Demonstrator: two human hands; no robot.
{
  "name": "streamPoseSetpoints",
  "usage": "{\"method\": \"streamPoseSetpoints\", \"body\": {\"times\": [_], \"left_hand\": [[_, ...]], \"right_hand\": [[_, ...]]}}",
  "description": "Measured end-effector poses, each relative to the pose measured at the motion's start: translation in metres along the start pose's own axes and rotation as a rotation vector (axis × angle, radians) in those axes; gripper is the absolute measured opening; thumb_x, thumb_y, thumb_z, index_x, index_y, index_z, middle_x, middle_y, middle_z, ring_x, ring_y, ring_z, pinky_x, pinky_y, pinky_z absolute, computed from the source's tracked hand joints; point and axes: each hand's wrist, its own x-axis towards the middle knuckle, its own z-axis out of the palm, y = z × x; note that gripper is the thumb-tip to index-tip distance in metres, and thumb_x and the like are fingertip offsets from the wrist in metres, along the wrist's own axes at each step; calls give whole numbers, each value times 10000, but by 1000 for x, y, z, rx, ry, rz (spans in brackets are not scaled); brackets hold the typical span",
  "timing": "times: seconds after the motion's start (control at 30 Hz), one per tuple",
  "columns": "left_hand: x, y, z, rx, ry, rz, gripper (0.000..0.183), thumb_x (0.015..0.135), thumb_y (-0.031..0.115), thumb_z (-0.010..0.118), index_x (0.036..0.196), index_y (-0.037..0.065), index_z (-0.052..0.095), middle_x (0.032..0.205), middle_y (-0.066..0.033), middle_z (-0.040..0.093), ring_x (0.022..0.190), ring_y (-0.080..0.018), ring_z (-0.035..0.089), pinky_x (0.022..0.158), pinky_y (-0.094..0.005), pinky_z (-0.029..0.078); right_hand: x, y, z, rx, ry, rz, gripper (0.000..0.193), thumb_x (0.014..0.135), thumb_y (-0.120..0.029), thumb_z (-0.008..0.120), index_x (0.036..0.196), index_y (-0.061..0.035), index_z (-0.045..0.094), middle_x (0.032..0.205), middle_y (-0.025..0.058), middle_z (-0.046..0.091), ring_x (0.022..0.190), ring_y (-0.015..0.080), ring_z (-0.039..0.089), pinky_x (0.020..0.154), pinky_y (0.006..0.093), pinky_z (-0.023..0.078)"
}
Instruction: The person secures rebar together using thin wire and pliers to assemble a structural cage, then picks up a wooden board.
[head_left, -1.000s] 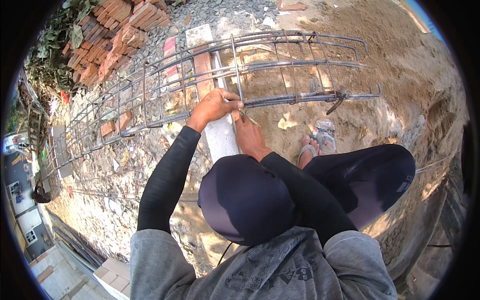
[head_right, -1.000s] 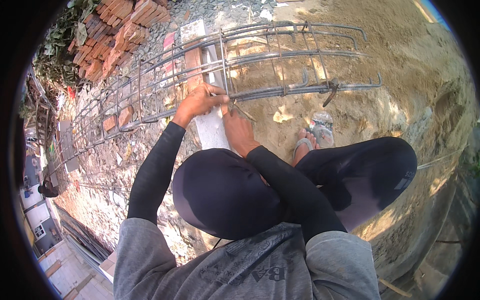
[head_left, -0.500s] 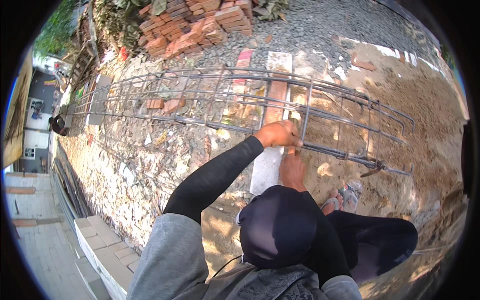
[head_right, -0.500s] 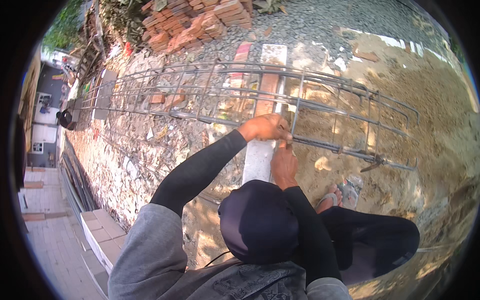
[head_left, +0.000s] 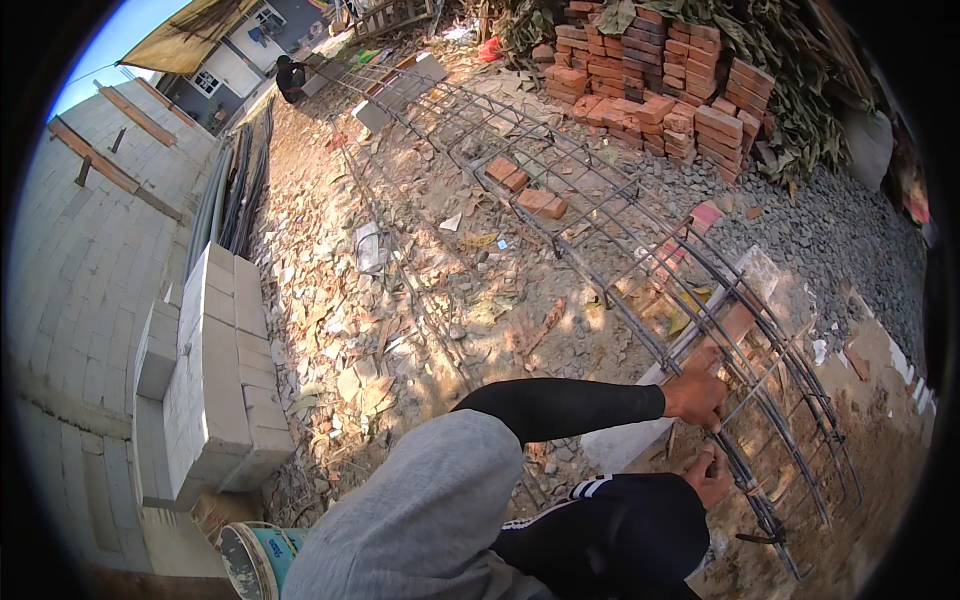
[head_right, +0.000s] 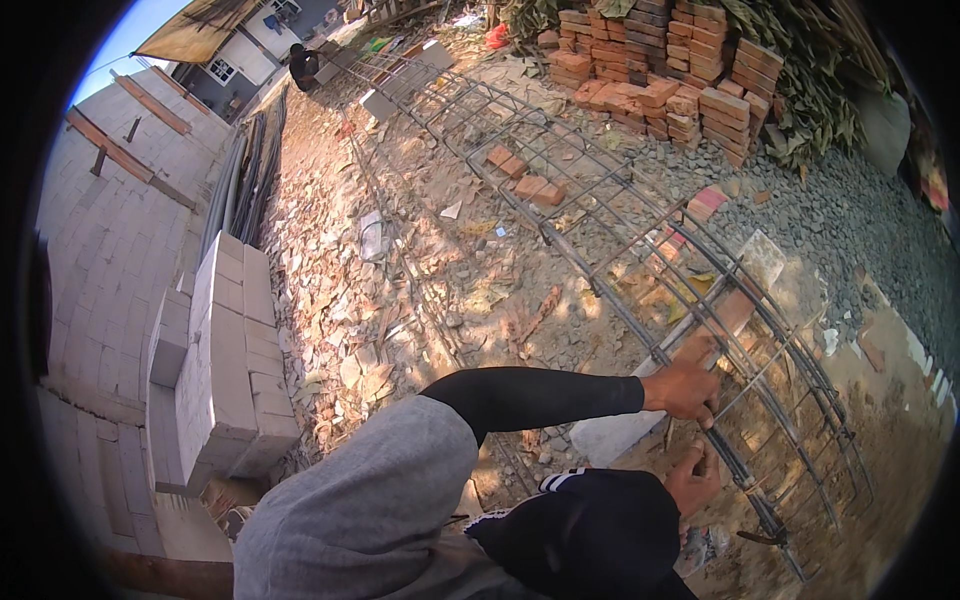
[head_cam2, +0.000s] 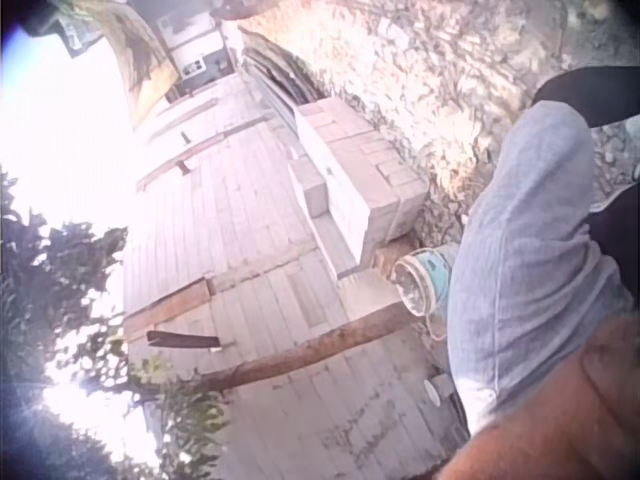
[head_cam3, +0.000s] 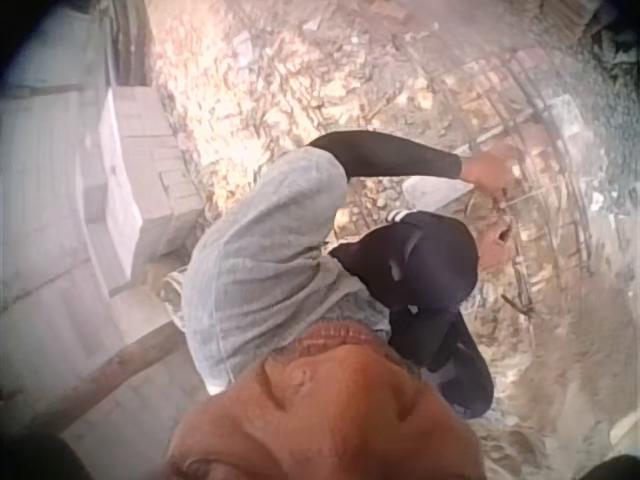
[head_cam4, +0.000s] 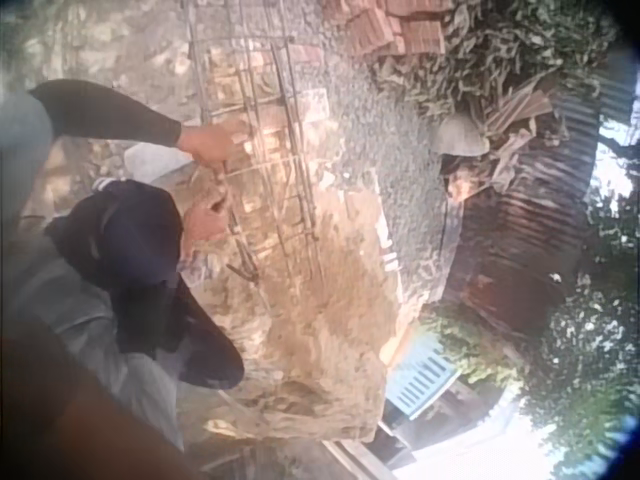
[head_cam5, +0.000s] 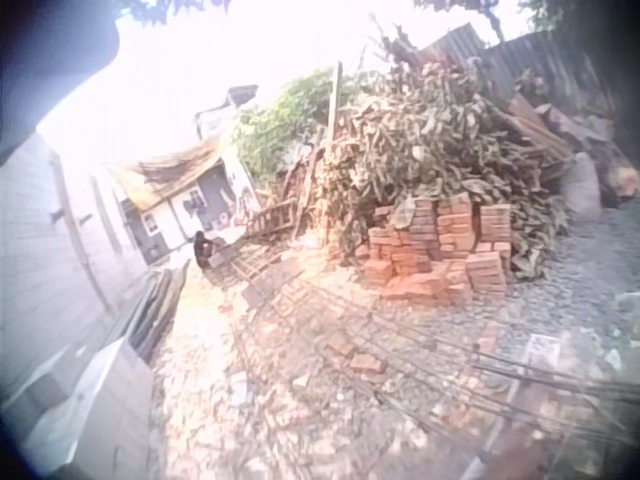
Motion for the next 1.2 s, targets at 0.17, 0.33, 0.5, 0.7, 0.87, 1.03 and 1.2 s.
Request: {"method": "streamPoseSetpoints", "body": {"times": [0.17,0.33,0.5,0.7,0.87,1.03,1.2], "left_hand": [[-19,13,-1,-2,234,94,209,748,269,788,831,77,785,779,-174,717,801,-381,692,734,-485,506],[-13,1,12,60,295,117,100,769,164,727,798,80,773,771,-166,715,811,-380,690,776,-473,511],[-16,2,22,-68,358,175,93,760,155,722,804,95,777,768,-144,721,828,-362,701,849,-459,500],[-18,4,19,-115,370,119,187,663,251,780,704,70,758,679,-163,682,761,-344,699,878,-435,456],[-11,-3,25,-103,389,138,188,675,237,768,688,52,738,671,-162,677,737,-359,690,785,-454,479],[-13,-3,30,-50,454,171,175,747,222,754,764,52,716,732,-151,694,820,-367,691,719,-466,509],[-9,-1,38,-89,646,251,178,748,214,737,761,42,691,700,-137,679,787,-370,691,677,-475,516]], "right_hand": [[66,-99,-15,-98,8,-452,316,975,-195,608,1114,73,703,923,186,731,780,276,705,666,416,519],[130,-114,12,-1075,-462,-465,259,789,-168,718,900,66,728,911,276,716,931,437,703,806,494,554],[171,-103,30,-1085,-830,-343,245,712,-112,747,844,92,720,845,282,721,816,365,748,715,440,587],[168,-108,30,-1268,-858,-424,232,651,-109,731,790,76,717,813,293,701,791,381,739,698,464,573],[163,-80,25,-936,-538,-399,223,700,-140,716,768,72,711,866,296,706,871,418,726,725,469,564],[131,-108,7,-508,-640,-309,220,739,-143,671,749,72,713,638,228,656,639,318,718,578,439,547],[142,-78,18,-608,-411,-260,408,784,-315,801,796,82,712,772,303,691,803,452,715,695,489,558]]}}
